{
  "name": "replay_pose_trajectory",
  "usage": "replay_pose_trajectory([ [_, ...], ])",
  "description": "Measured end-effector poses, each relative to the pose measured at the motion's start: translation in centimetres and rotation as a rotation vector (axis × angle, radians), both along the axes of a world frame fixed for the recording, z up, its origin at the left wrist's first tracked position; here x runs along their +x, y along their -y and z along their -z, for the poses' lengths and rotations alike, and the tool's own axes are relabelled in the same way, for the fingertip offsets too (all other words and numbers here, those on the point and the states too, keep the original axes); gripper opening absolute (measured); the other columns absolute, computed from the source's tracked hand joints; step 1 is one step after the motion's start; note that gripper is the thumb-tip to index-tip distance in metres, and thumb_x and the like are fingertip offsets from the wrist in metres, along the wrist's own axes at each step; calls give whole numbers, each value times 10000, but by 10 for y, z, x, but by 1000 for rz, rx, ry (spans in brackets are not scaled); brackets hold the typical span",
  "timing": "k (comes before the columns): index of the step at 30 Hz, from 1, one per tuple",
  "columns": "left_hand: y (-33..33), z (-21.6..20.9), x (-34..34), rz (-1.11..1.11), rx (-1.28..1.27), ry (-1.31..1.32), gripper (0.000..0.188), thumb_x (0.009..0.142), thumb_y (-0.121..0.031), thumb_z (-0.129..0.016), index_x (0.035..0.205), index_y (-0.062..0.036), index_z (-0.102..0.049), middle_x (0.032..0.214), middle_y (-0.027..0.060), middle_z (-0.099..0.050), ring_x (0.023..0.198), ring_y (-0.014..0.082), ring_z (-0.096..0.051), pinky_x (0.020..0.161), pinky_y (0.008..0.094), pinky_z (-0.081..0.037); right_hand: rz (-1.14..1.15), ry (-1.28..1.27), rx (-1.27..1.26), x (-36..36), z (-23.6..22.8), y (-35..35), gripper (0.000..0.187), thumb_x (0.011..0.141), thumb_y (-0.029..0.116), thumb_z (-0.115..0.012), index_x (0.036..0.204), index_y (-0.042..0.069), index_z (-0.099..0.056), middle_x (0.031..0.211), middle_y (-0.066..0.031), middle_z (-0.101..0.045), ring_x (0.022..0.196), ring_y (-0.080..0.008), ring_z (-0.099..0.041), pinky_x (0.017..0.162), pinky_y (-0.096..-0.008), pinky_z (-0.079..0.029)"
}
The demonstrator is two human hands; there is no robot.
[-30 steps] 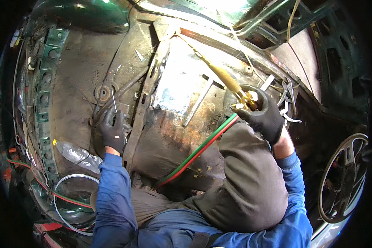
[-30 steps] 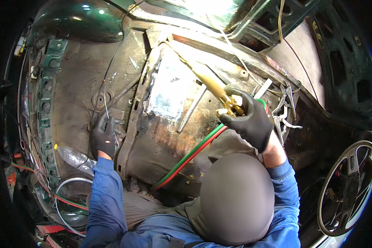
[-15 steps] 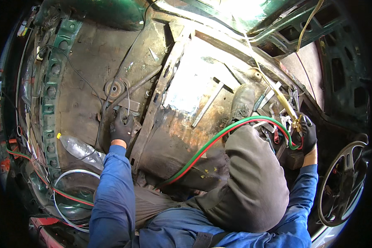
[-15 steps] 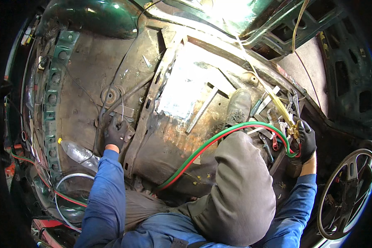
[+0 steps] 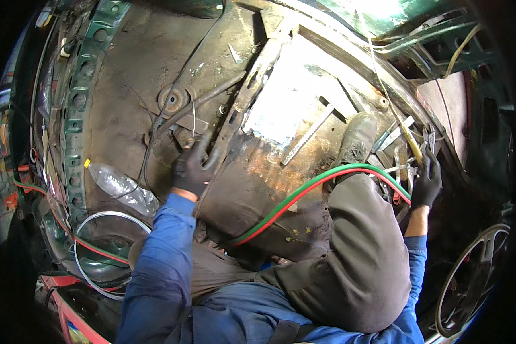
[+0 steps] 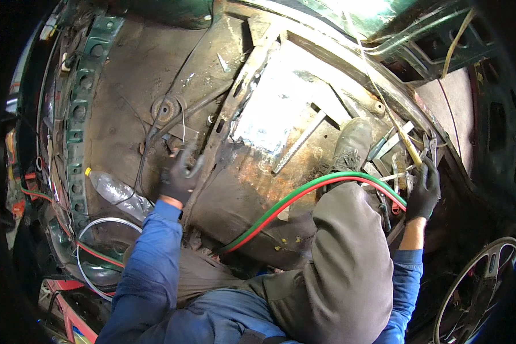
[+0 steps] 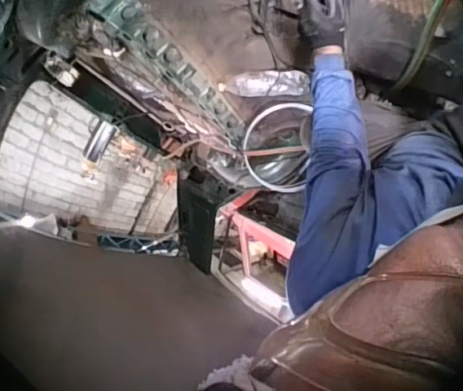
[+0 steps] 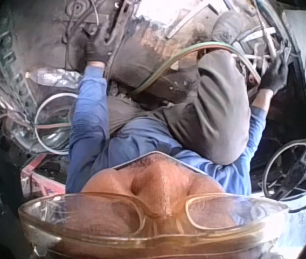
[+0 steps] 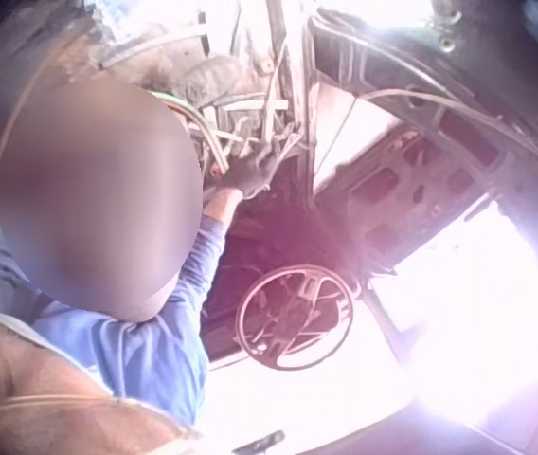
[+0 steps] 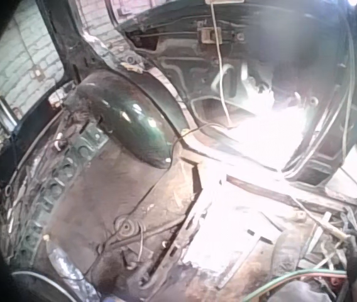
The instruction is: The person is welding a section of a car's floor pan using a handheld welding torch. They are sitting inside the vehicle, applying heat to a specific area of the metal floor while wearing gloves.
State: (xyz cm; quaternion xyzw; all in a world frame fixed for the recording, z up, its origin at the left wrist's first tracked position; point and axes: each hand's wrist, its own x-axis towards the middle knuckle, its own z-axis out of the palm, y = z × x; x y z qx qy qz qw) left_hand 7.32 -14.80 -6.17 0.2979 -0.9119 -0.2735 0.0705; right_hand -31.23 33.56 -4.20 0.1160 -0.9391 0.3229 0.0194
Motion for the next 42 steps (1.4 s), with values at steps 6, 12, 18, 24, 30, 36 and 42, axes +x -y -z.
replay_pose_trajectory([
  [6,-17,50,1,31,-168,314,614,982,-404,-679,1495,-86,-561,1456,284,-581,1198,443,-665,984,511,-554,-784,646,131,40,-41,209,321,1045,278,-657,1253,39,-717,1225,-219,-742,1083,-346,-735,969,-413,-562],
  [12,-16,70,0,43,-102,373,671,1016,-467,-583,1594,-163,-432,1552,282,-497,1145,473,-672,966,554,-547,-1101,599,1217,28,73,300,646,998,630,-559,1263,68,-737,1200,-253,-741,1145,-417,-704,1017,-475,-535],
  [18,-12,48,-27,120,-78,485,766,953,-239,-603,1638,-79,-302,1495,237,-562,1183,408,-661,930,517,-558,-649,580,867,49,229,250,804,976,676,-502,1334,-20,-687,1411,-296,-627,1368,-405,-581,1135,-466,-468],
  [24,-11,49,-23,128,-15,435,661,957,-154,-576,1588,-87,-390,1534,213,-544,1093,371,-710,857,508,-588,-201,675,666,70,213,240,800,894,653,-641,1222,-72,-727,1202,-304,-724,1120,-404,-727,1003,-466,-557],
  [30,-7,50,-19,147,-3,501,679,929,-133,-601,1578,-84,-407,1571,203,-512,1136,362,-698,865,515,-586,536,1156,-761,111,199,271,265,993,304,-649,991,39,-643,791,-121,-647,675,-306,-664,675,-472,-593],
  [36,-9,80,-33,111,42,385,697,987,-297,-616,1604,-71,-386,1532,254,-520,1208,437,-644,988,534,-534,422,1136,-703,56,203,273,217,1037,311,-564,1066,106,-627,881,-86,-622,764,-311,-609,744,-458,-549],
  [42,-6,61,-16,87,4,395,705,1015,-413,-628,1622,-148,-388,1561,278,-474,1234,481,-613,1035,541,-512,57,283,-89,96,114,329,494,984,364,-680,1270,-39,-671,1051,-302,-744,1040,-448,-717,905,-476,-542],
])
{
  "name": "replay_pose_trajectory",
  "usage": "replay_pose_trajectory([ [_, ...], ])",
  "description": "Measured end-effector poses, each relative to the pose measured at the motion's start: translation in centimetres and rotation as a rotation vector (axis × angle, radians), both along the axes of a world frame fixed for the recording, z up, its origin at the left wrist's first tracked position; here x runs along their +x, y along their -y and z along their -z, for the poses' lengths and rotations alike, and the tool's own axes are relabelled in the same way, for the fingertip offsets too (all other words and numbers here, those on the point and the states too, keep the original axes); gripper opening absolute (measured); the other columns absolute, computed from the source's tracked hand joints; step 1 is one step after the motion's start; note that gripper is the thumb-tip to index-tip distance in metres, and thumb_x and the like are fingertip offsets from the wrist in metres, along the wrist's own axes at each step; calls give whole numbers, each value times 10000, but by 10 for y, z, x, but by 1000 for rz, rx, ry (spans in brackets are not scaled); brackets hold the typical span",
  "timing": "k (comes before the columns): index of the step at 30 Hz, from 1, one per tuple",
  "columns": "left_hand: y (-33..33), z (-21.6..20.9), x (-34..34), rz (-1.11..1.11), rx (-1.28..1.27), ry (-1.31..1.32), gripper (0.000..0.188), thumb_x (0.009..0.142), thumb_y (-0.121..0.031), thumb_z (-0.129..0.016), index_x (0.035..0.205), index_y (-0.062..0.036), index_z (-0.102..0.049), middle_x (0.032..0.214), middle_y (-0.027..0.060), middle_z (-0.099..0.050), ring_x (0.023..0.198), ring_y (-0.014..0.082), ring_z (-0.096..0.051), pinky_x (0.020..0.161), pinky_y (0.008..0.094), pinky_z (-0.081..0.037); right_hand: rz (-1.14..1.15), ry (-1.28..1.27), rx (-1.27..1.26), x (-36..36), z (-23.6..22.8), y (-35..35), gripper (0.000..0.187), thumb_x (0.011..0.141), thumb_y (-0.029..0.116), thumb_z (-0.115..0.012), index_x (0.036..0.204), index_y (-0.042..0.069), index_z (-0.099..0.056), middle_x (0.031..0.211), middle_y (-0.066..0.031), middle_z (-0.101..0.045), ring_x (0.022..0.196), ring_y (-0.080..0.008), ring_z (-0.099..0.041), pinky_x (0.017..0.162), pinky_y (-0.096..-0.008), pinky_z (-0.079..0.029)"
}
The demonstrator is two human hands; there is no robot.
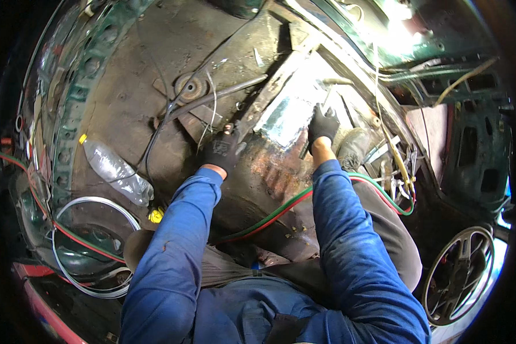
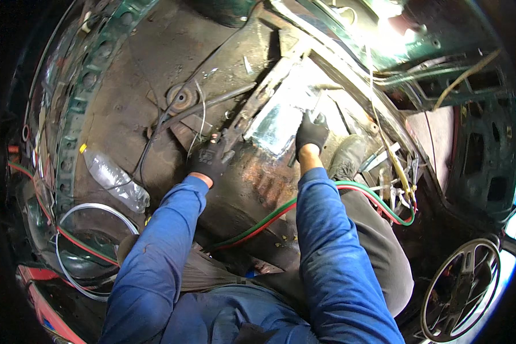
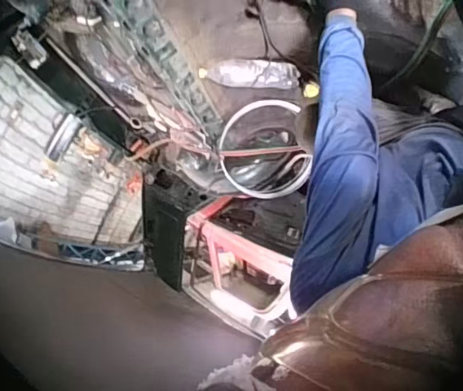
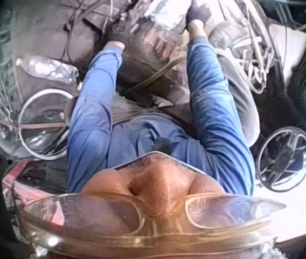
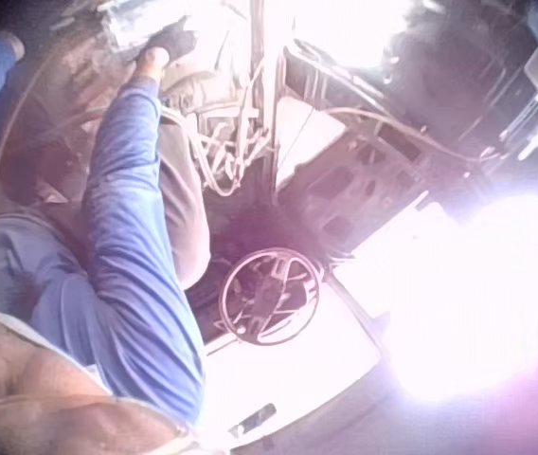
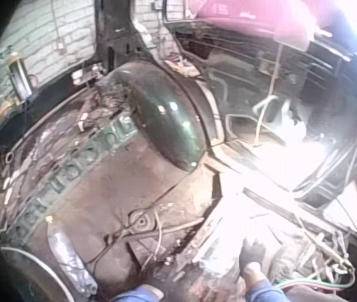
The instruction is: The person is welding a section of a car's floor pan using a handheld welding torch. They are sitting inside the vehicle, applying heat to a specific area of the metal floor while wearing gloves.
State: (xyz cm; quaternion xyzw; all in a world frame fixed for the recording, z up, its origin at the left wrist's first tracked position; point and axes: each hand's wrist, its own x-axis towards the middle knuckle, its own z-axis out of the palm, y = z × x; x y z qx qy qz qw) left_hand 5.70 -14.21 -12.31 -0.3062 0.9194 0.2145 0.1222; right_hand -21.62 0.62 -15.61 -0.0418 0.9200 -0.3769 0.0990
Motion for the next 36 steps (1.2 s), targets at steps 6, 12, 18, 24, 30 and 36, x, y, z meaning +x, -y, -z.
replay_pose_trajectory([
  [6,3,13,7,50,-89,-73,665,1001,-397,-669,1569,-112,-472,1532,286,-500,1252,463,-615,1018,523,-532,-61,175,-150,-9,-35,16,418,1014,283,-635,1350,36,-644,1148,-261,-745,1066,-415,-723,937,-461,-543],
  [12,-2,-8,-5,39,-87,-42,657,1005,-388,-671,1567,-109,-476,1539,288,-495,1262,454,-615,1014,501,-540,-150,76,-119,-29,-24,22,562,1041,271,-567,1547,38,-499,1337,-293,-664,1227,-420,-664,1051,-460,-506],
  [18,-4,-11,-3,6,-83,32,705,1001,-409,-679,1603,-136,-432,1516,303,-515,1300,452,-596,1019,507,-538,-163,51,-158,-23,-24,35,540,1063,309,-531,1558,92,-508,1439,-262,-615,1341,-404,-603,1113,-459,-484],
  [24,-2,-11,-3,28,-101,18,716,1004,-414,-676,1607,-124,-423,1506,304,-526,1308,449,-593,1030,505,-534,-158,57,-125,-16,-25,39,529,1057,327,-540,1563,174,-519,1320,-264,-686,1209,-422,-678,1040,-486,-526],
  [30,1,-11,-2,13,-61,-4,687,997,-390,-689,1585,-117,-463,1539,283,-500,1316,451,-581,1046,494,-527,-187,80,63,-26,-33,49,501,1044,345,-549,1524,204,-574,1240,-255,-719,1167,-418,-698,1023,-495,-534],
  [36,-1,-8,1,-7,-58,85,701,976,-338,-711,1598,-141,-452,1576,246,-483,1351,428,-567,1054,487,-526,-206,99,177,-15,-43,53,439,1032,340,-551,1431,186,-646,1168,-243,-740,1108,-428,-710,972,-528,-549],
])
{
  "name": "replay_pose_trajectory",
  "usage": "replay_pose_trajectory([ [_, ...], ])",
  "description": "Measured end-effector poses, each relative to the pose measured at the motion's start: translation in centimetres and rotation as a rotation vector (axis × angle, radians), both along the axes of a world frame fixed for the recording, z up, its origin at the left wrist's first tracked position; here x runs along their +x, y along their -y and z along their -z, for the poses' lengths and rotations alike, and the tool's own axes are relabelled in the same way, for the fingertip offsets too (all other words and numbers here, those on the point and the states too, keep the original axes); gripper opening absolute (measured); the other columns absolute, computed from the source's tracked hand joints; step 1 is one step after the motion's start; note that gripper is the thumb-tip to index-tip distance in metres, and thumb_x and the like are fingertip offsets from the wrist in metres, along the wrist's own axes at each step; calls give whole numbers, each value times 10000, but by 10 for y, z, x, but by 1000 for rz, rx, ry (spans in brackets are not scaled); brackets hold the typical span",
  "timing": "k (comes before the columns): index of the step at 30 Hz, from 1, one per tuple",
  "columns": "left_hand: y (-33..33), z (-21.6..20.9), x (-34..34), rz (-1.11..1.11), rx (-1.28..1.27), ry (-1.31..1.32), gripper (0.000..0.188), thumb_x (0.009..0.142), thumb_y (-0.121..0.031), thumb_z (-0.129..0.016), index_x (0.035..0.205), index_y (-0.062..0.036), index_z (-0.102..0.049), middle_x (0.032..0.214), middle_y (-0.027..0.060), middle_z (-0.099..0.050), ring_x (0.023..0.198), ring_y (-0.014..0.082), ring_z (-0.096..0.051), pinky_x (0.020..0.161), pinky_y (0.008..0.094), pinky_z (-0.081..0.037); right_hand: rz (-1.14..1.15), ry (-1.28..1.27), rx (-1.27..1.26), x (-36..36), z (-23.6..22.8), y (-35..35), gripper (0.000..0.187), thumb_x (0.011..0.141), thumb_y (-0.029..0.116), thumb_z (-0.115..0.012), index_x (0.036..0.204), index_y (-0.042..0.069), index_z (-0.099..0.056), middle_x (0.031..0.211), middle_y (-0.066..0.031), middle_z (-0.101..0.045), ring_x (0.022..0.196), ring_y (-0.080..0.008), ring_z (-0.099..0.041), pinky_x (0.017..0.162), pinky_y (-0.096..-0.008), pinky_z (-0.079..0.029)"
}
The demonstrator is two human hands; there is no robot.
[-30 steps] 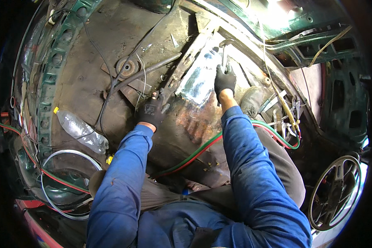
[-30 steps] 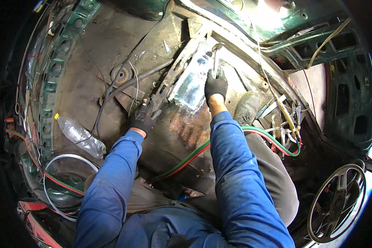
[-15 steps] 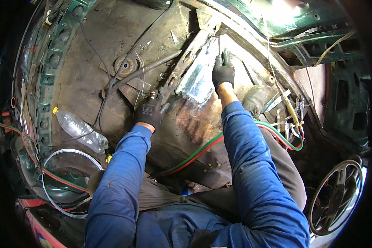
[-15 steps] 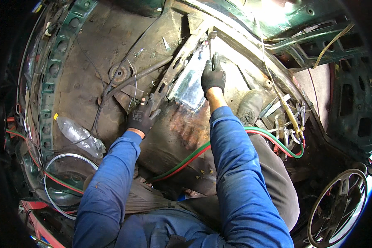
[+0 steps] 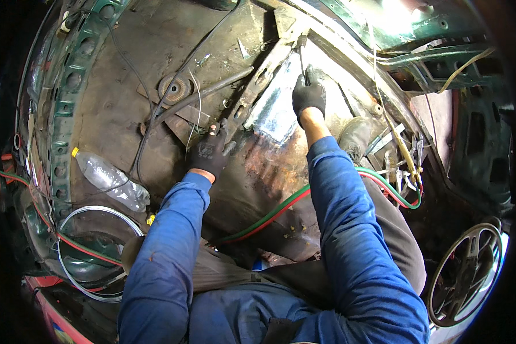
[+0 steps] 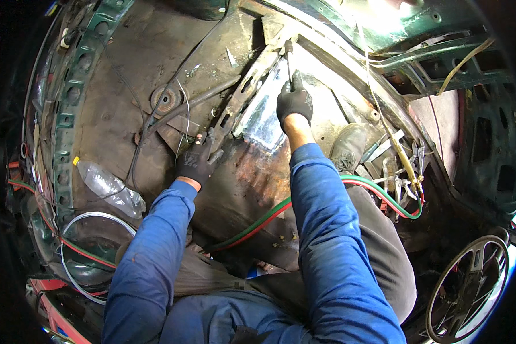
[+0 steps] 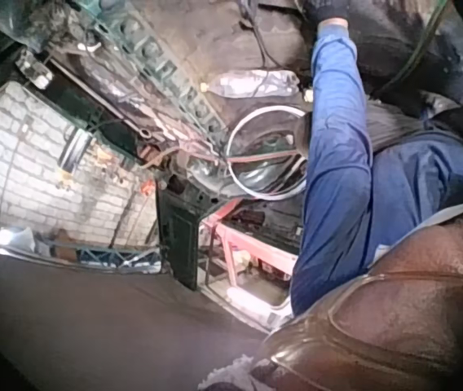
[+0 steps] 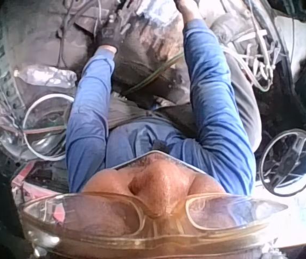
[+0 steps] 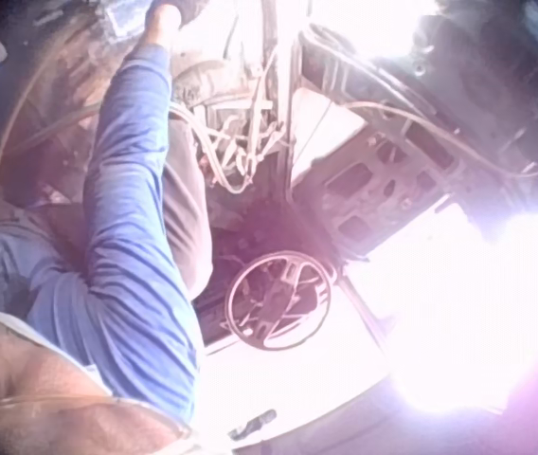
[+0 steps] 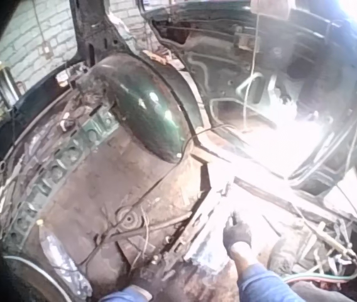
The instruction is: The person is welding a section of a car's floor pan using a handheld welding torch. They are sitting inside the vehicle, applying heat to a specific area of the metal floor while wearing gloves.
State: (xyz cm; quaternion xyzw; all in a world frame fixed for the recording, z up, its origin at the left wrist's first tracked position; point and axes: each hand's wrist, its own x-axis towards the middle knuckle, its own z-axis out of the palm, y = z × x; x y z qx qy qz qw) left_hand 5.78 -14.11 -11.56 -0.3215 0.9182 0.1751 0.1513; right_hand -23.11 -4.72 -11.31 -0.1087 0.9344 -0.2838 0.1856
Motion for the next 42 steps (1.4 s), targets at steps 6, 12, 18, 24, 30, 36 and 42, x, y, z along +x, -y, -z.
replay_pose_trajectory([
  [6,0,-8,-6,10,33,9,755,980,-354,-706,1638,-166,-386,1594,253,-464,1372,428,-556,1111,497,-488,11,-10,12,-1,9,-4,516,1042,375,-504,1516,178,-563,1190,-278,-721,1146,-468,-684,1023,-513,-537],
  [12,12,8,-5,16,28,35,707,1009,-441,-633,1628,-189,-402,1626,245,-423,1354,431,-569,1095,505,-496,-101,141,4,-39,-36,-22,466,1011,365,-555,1400,123,-638,1147,-209,-729,1097,-390,-694,1002,-472,-537],
  [18,18,15,-7,47,-73,-43,652,959,-363,-697,1561,-216,-495,1549,186,-543,1234,396,-666,1005,517,-553,-797,26,497,-119,-102,-52,280,1025,297,-600,1263,176,-684,820,-115,-704,791,-206,-707,807,-429,-581],
  [24,51,-81,2,143,-162,-120,638,914,-350,-750,1516,-254,-559,1389,197,-665,1228,374,-676,1027,489,-543,-965,-392,34,-23,-296,-136,448,1065,239,-607,1479,68,-582,1310,-220,-720,1179,-312,-715,1012,-403,-542],
  [30,139,-176,97,-233,258,-668,499,977,-422,-712,1378,-127,-684,1182,105,-768,933,252,-728,847,381,-562,-652,-102,78,109,-355,-182,396,1031,266,-691,1334,12,-670,1083,-154,-782,918,-237,-754,816,-392,-585],
  [36,88,-173,287,-944,840,-951,398,1067,-404,-570,1304,-101,-672,1082,35,-709,816,108,-624,684,274,-512,-1213,-411,21,119,-330,-171,236,980,279,-708,1116,95,-766,1141,-126,-763,895,-368,-734,780,-427,-583],
  [42,-66,-128,350,-1439,1048,-1041,354,1091,-340,-498,1314,-104,-638,1175,30,-680,893,129,-634,792,296,-587,-1511,-639,334,94,-315,-199,209,949,152,-714,1125,44,-745,1144,-171,-756,941,-364,-718,797,-441,-558],
])
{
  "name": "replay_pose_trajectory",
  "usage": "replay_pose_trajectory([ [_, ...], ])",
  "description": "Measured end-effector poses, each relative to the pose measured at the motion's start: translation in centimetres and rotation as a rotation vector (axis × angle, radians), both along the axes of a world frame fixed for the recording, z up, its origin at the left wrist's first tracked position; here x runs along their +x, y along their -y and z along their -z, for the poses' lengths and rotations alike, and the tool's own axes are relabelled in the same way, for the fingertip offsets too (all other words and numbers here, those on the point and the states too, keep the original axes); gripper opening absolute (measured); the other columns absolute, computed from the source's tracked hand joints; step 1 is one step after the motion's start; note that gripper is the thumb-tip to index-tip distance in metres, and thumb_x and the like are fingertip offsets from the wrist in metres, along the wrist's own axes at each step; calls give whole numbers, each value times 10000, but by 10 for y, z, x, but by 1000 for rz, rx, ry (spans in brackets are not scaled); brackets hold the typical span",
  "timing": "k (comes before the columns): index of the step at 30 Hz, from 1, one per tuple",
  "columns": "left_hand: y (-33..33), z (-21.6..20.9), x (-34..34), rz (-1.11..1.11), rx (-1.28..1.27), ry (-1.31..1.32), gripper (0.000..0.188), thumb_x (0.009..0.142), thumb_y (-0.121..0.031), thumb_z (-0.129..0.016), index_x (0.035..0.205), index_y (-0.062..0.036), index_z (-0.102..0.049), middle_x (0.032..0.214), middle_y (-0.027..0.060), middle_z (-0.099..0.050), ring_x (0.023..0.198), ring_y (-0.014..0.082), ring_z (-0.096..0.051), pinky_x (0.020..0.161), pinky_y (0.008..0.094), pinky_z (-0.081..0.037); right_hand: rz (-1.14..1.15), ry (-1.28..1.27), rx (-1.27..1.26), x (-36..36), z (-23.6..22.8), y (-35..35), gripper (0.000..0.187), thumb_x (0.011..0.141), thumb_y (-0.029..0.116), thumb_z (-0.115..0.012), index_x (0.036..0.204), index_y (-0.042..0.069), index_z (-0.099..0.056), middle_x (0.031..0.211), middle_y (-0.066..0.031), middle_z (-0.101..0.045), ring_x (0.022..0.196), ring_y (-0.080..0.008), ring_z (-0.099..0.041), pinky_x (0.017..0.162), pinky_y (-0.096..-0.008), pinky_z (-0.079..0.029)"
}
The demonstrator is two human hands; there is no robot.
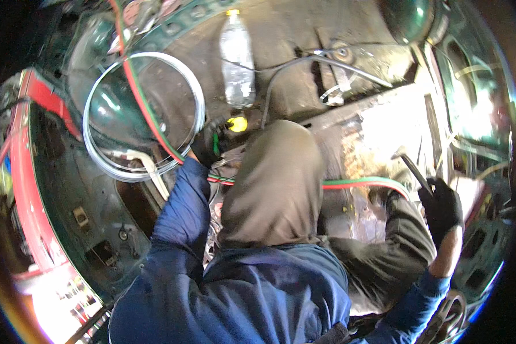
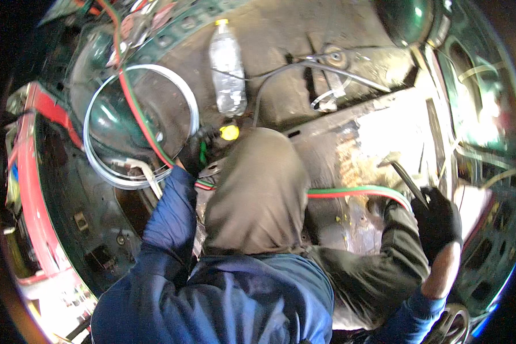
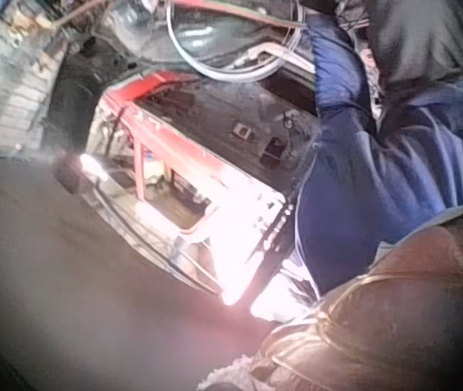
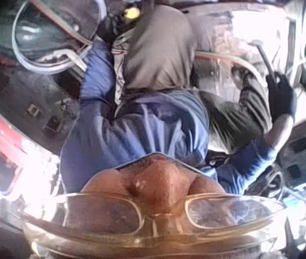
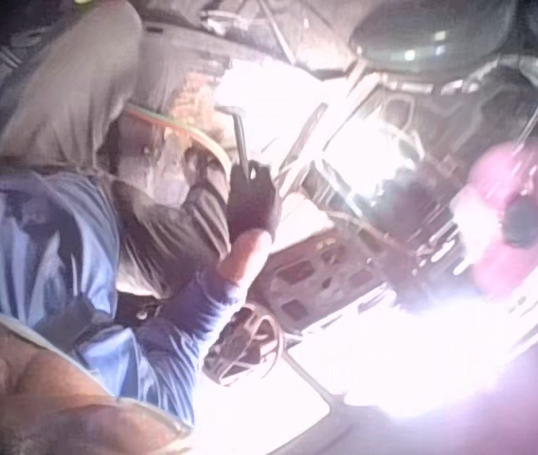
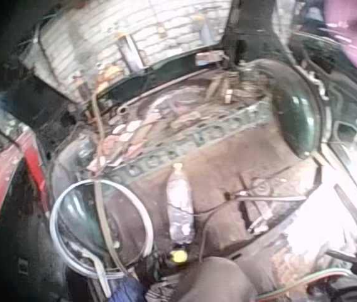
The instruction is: The person is welding a section of a car's floor pan using a handheld welding torch. They are sitting inside the vehicle, applying heat to a specific area of the metal floor while wearing gloves.
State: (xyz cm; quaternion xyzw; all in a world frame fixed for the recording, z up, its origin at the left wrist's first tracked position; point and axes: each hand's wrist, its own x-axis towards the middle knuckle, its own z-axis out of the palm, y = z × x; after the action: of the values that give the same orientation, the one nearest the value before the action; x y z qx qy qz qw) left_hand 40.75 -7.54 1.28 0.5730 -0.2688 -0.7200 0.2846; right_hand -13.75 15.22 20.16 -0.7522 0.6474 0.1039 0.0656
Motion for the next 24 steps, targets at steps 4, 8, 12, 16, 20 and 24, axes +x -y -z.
replay_pose_trajectory([
  [4,-82,53,106,47,-197,157,419,1043,-207,-576,1451,-109,-575,1238,66,-695,911,172,-660,769,312,-566,435,174,234,15,12,38,226,989,159,-642,1153,27,-727,1138,-197,-738,972,-389,-699,820,-453,-550],
  [8,-97,71,109,271,-527,563,399,1032,-166,-555,1425,-102,-581,1166,69,-713,920,192,-700,724,329,-569,573,172,257,-9,16,30,320,993,242,-677,1202,0,-687,1041,-226,-737,922,-366,-725,773,-459,-551],
  [12,-65,123,140,409,-929,863,501,929,-13,-593,1425,-72,-566,1206,101,-714,954,232,-715,782,355,-595,766,357,258,-8,18,28,252,1005,187,-677,1188,14,-687,893,-108,-713,755,-205,-630,673,-377,-493],
  [16,-8,172,152,-193,-272,443,322,983,-121,-640,1302,-79,-666,1131,125,-718,940,226,-722,800,382,-599,882,510,294,-5,24,29,225,1007,177,-692,1166,19,-682,837,12,-644,715,-93,-504,625,-293,-417],
  [20,24,170,123,-339,-73,68,299,994,-185,-646,1274,-89,-692,1096,132,-732,928,240,-708,827,387,-593,826,442,275,-8,25,21,222,1007,181,-694,1153,14,-677,840,-1,-628,725,-97,-505,621,-302,-417],
  [24,29,177,115,-103,-270,230,302,1012,-253,-647,1273,-111,-704,1060,118,-744,905,235,-699,831,380,-586,910,481,332,-17,32,13,218,1011,183,-689,1145,12,-676,846,-11,-622,719,-103,-496,616,-311,-411],
])
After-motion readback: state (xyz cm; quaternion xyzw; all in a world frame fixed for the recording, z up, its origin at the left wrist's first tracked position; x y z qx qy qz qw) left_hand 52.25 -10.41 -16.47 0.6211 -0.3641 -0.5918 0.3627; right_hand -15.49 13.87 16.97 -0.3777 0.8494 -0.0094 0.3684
